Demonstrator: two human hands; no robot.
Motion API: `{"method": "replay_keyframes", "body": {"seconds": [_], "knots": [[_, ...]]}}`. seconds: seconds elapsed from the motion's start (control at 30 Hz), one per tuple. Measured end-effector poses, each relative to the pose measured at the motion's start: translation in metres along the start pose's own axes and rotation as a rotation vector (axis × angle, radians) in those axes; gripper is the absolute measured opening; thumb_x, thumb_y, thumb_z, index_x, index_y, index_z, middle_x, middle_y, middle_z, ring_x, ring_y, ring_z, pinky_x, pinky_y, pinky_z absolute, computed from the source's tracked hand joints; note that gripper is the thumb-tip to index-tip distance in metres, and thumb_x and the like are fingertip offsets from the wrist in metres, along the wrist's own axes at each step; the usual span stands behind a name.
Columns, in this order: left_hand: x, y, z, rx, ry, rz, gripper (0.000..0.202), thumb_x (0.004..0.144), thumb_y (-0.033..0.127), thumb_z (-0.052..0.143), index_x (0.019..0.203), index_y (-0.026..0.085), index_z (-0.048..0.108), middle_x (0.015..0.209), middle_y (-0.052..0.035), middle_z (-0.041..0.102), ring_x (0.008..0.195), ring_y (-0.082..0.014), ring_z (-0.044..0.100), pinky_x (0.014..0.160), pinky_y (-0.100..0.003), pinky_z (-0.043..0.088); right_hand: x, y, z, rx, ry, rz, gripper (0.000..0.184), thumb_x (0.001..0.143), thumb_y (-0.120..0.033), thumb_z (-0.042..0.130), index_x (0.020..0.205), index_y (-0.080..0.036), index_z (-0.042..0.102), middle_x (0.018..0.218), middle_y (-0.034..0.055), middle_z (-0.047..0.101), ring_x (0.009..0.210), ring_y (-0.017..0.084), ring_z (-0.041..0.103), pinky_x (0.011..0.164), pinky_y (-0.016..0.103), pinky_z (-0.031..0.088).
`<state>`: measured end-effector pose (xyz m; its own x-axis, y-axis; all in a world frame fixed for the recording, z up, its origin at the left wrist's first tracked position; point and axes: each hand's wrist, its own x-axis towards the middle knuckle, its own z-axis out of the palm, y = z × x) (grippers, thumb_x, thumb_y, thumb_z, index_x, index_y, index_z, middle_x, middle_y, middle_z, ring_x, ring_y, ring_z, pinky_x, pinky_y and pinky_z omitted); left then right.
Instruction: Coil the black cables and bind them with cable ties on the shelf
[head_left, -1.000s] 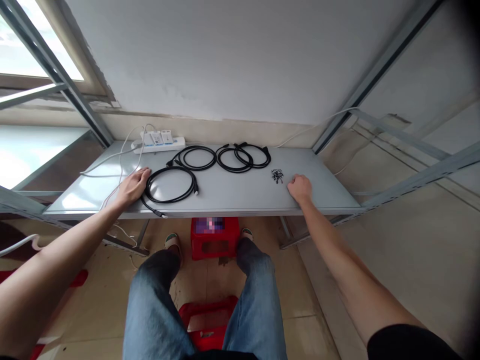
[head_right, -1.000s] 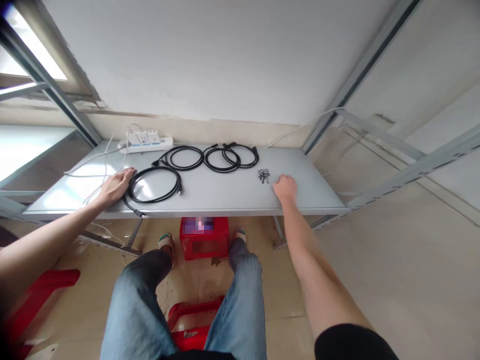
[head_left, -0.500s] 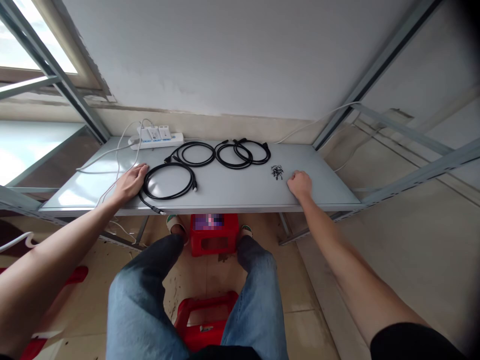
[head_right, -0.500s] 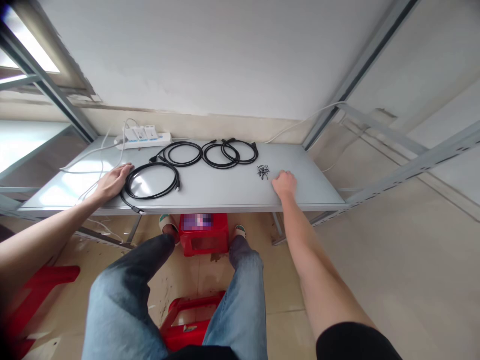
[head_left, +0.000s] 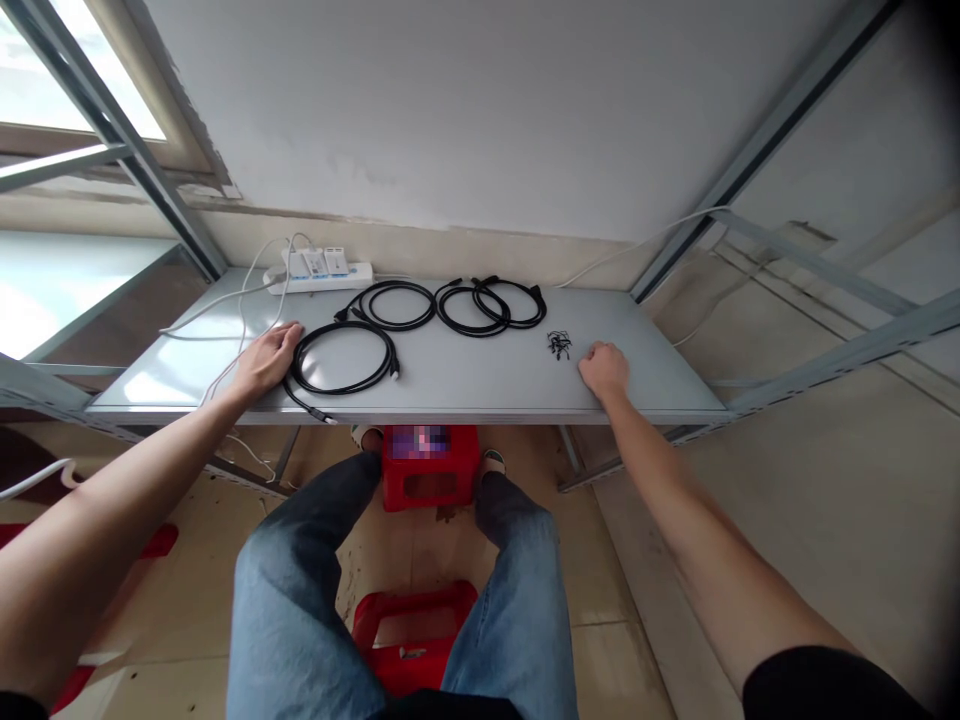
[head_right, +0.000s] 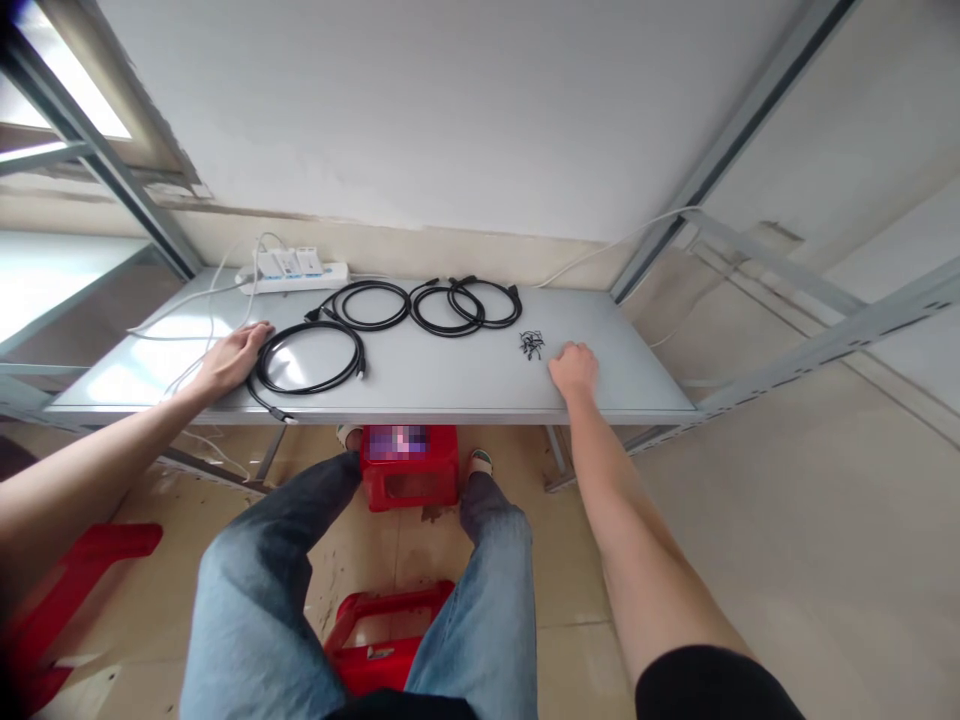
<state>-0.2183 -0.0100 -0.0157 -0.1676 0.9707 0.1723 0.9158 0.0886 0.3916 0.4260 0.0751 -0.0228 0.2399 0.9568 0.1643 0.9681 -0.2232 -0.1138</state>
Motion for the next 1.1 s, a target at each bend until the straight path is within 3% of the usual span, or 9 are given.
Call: {"method": "replay_keyframes", "body": {"seconds": [0.13,0.33,0.53,0.73,1.1], "knots": [[-0.0015,0.0029,-0.0009,-0.089,0.019,-0.068,0.079,0.111,0.065,0.024,0.154,0.013,0.066,0.169,-0.0114,0.056,0.158,-0.0338,0.051,0.131,-0.048,0.038,-0.0007,-0.0011,-0.0009,0.007,-0.008,0.021,0.037,0.098,-0.014,0.050,0.125,-0.008,0.075,0.128,0.0234,0.071,0.119,0.034,0.067,0.099,0.039,0.049],[-0.0016,0.0034,-0.0008,-0.090,0.008,-0.085,0.077,0.110,0.066,0.025,0.153,0.017,0.066,0.170,-0.0085,0.055,0.157,-0.0344,0.051,0.130,-0.049,0.039,-0.0014,-0.0032,-0.0032,-0.022,-0.017,0.019,0.039,0.098,-0.014,0.047,0.125,-0.007,0.075,0.130,0.0241,0.071,0.119,0.035,0.066,0.098,0.040,0.048],[-0.0024,0.0038,-0.0003,-0.098,0.019,-0.082,0.078,0.110,0.066,0.026,0.154,0.015,0.066,0.170,-0.0090,0.056,0.157,-0.0343,0.051,0.131,-0.048,0.039,0.0012,-0.0013,-0.0014,-0.010,-0.017,0.028,0.040,0.095,-0.013,0.049,0.124,-0.009,0.076,0.127,0.0236,0.072,0.113,0.033,0.067,0.094,0.039,0.048],[-0.0027,0.0062,-0.0023,-0.096,0.018,-0.075,0.078,0.110,0.066,0.027,0.155,0.015,0.066,0.168,-0.0111,0.057,0.154,-0.0382,0.053,0.130,-0.053,0.040,0.0025,-0.0004,0.0011,0.007,0.000,0.025,0.040,0.096,-0.016,0.050,0.126,-0.008,0.076,0.127,0.0243,0.072,0.113,0.034,0.066,0.094,0.040,0.048],[-0.0049,0.0098,-0.0036,-0.096,0.015,-0.066,0.074,0.110,0.061,0.031,0.153,0.013,0.067,0.170,-0.0099,0.056,0.157,-0.0349,0.051,0.133,-0.050,0.038,0.0009,0.0005,-0.0005,0.036,-0.014,0.033,0.035,0.097,-0.015,0.052,0.124,-0.010,0.075,0.127,0.0226,0.071,0.116,0.033,0.066,0.099,0.038,0.048]]}}
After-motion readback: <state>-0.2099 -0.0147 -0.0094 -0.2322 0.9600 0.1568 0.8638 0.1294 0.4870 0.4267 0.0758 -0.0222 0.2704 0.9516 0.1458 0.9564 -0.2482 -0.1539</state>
